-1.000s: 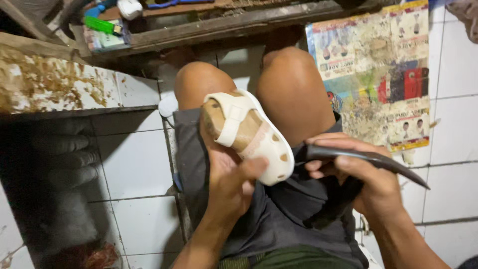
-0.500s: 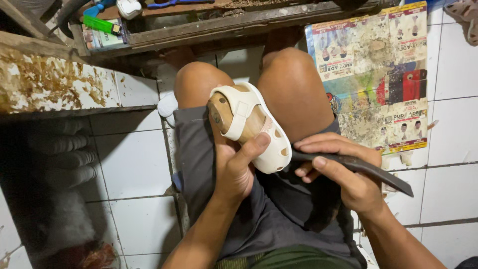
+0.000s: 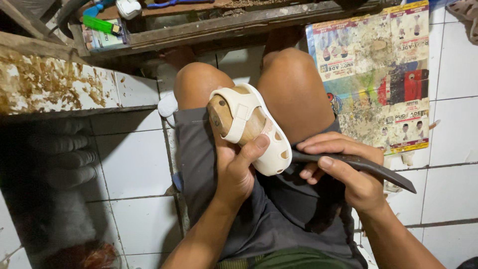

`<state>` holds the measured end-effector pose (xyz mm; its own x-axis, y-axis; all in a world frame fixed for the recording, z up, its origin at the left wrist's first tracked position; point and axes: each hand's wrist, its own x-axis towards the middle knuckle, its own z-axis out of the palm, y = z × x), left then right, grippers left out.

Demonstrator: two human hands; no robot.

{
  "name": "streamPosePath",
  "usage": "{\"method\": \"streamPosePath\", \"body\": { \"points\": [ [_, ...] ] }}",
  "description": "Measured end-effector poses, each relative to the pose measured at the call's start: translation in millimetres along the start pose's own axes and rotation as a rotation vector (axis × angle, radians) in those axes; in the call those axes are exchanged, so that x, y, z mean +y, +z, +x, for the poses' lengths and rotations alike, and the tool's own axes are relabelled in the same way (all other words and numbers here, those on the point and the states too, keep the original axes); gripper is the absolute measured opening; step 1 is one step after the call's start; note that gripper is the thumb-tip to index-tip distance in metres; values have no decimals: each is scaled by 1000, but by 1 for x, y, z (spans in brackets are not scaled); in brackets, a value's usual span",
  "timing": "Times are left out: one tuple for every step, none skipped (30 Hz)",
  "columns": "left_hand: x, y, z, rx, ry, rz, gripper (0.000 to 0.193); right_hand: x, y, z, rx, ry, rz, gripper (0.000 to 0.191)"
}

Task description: The person sits on the floor and repairs a white sandal. They heat the sole on a gas stove, then use a knife to trim excess material from the edges of the sandal. The person repeats this process for a second sandal.

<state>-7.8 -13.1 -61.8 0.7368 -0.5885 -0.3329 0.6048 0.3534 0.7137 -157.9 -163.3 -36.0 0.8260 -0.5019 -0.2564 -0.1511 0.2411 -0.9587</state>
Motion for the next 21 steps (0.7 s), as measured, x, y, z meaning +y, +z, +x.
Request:
{"method": "streamPosePath", "body": {
  "points": [
    [0,0,0,-4,0,2,70,1,-1,0,-4,-2,9,26],
    [0,0,0,-7,-2,3,70,1,-1,0,3,2,8,26],
    [-1,0,0,-10,-3,5,70,2,-2,0,9,5,7,26],
    [-1,0,0,-3,-8,2,71,2,-2,0,15,6,5,26],
    [-1,0,1,2,-10,0,72,3,-2,0,11,4,9,26],
    [-1,0,1,6,-12,-3,73,3,-2,0,8,1,12,26],
    [0,0,1,4,-16,-5,74,4,-2,1,6,0,16,26],
    [0,0,1,1,-21,-7,74,4,-3,1,8,-3,18,26],
    [0,0,1,-1,-27,-9,75,4,-3,1,11,-6,20,26],
    [0,0,1,-4,-36,-4,75,5,-3,1,13,-9,23,26],
    [1,0,1,-7,-44,1,74,5,-3,1,9,-9,23,25],
    [1,-1,1,-11,-51,7,74,5,-3,1,5,-12,24,25],
    [0,-1,1,-8,-41,6,75,5,-3,1,2,-14,24,25],
    [0,-1,1,-5,-32,6,77,5,-3,1,1,-14,20,25],
    [0,-1,1,-2,-24,5,78,5,-4,1,1,-12,15,25],
    [-1,-1,1,-1,-22,6,77,4,-4,1,1,-10,11,25],
    [-1,-1,0,0,-21,8,76,4,-4,1,1,1,14,25],
    [-2,-1,1,3,-19,11,76,4,-5,1,-2,12,18,24],
    [-2,-1,0,10,-23,11,75,4,-5,1,-5,21,23,24],
    [-3,-1,1,14,-26,11,74,4,-5,1,-8,24,25,24],
    [-3,-1,1,17,-31,11,72,4,-5,1,-8,27,24,24]
  ]
}}
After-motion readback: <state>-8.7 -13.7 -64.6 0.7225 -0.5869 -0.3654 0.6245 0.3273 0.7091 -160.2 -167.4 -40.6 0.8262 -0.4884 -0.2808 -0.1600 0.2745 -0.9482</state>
